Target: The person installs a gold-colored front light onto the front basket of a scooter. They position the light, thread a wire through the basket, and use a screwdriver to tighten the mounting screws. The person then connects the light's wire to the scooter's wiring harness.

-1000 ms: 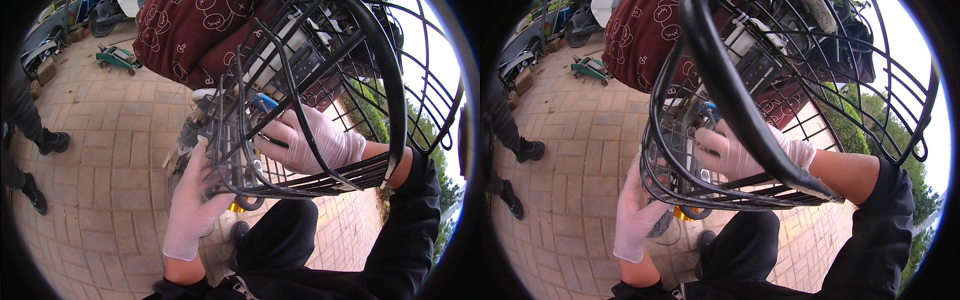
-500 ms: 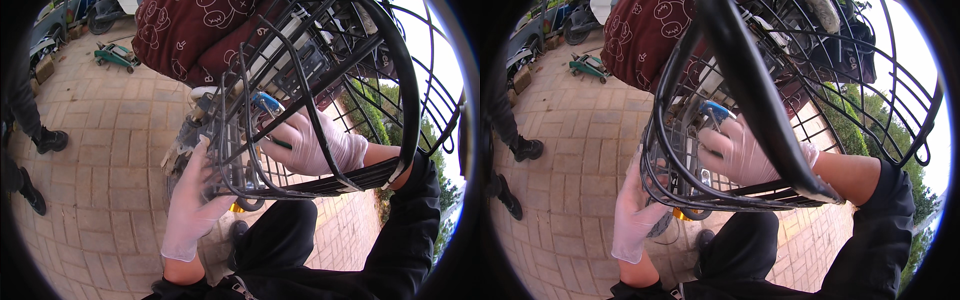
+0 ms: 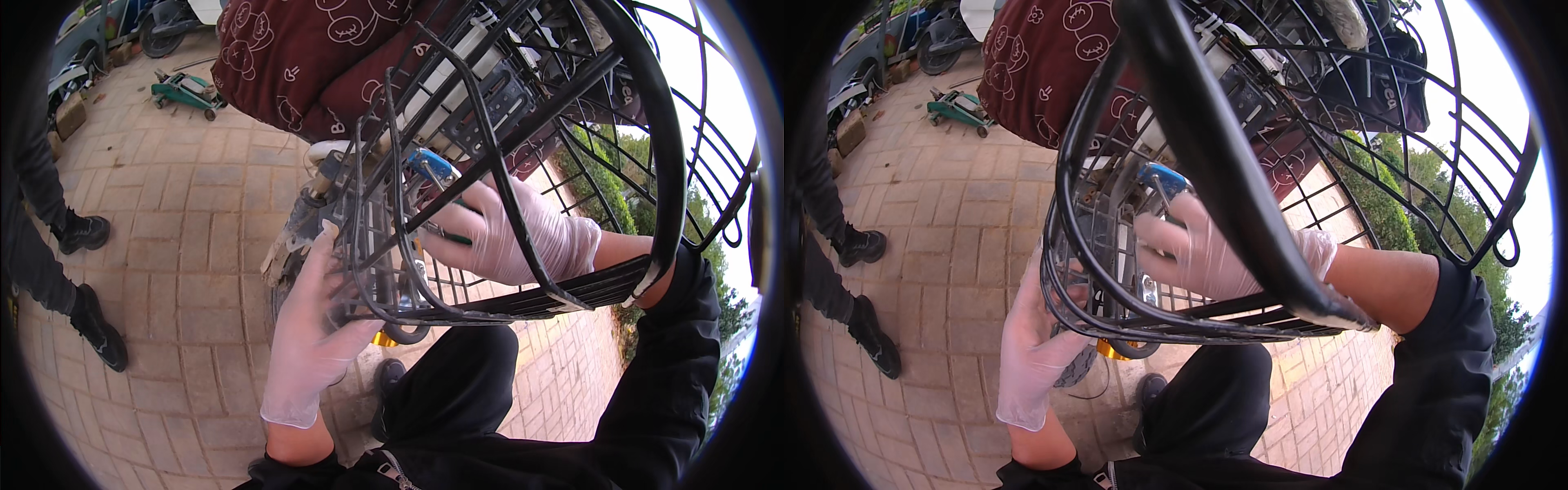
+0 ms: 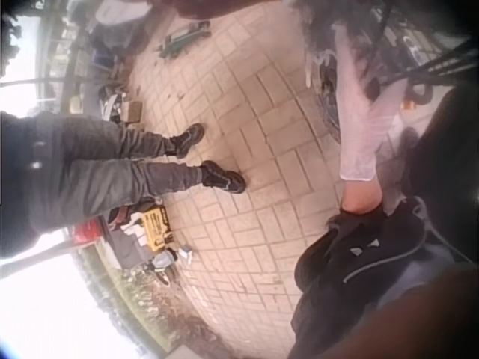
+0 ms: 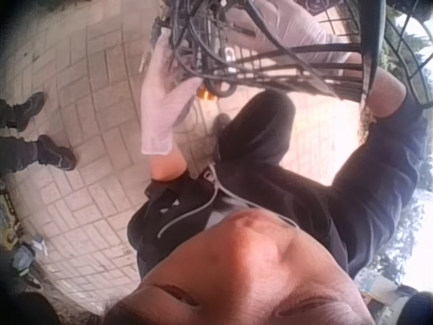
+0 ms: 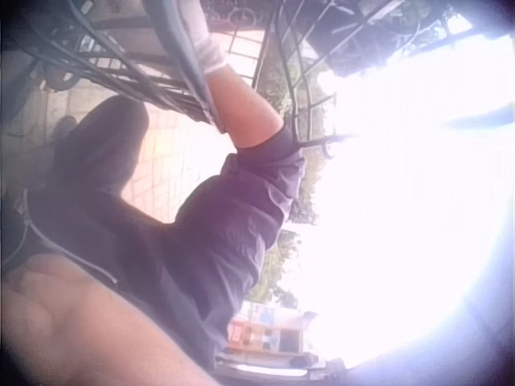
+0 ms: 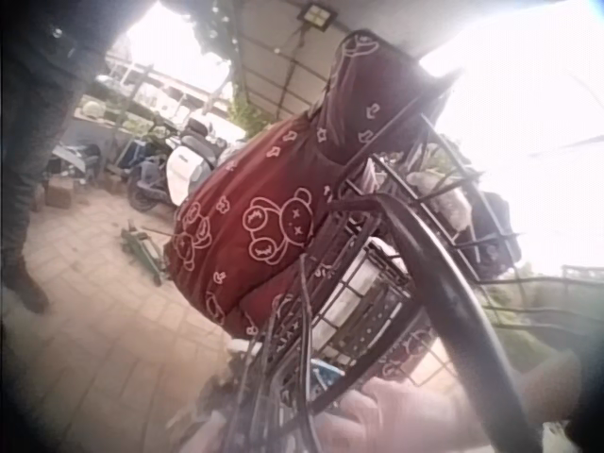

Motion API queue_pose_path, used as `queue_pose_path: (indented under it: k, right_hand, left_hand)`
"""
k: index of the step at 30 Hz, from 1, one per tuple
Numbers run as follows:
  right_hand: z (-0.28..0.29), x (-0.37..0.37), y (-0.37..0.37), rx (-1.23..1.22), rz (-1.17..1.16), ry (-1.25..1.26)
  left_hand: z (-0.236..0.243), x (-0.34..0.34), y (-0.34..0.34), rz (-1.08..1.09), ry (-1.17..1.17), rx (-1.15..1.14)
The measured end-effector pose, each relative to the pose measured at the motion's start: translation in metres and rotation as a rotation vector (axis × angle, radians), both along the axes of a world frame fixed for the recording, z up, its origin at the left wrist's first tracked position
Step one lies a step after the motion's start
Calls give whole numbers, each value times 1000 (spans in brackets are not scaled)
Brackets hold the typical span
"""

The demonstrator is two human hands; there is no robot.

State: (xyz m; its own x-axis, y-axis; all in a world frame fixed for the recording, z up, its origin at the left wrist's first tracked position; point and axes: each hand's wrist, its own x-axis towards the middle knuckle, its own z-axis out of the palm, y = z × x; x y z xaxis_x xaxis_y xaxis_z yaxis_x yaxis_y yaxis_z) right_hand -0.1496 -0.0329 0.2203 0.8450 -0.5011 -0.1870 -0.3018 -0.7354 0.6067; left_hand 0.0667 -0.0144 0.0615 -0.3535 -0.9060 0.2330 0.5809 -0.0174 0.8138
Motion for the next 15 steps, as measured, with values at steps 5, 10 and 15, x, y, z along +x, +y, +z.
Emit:
queue_pose_path:
  k: [5,10,15]
  right_hand:
    - [2,4,4,80,-154,-27]
    - [1,3,3,54,-47,33]
    - [-1,1,2,35,-2,34]
  left_hand:
    - [0,1,0,-8,7,2]
    - [-1,0,0,-5,-1,-5]
    - [-1,0,0,3,-15,4]
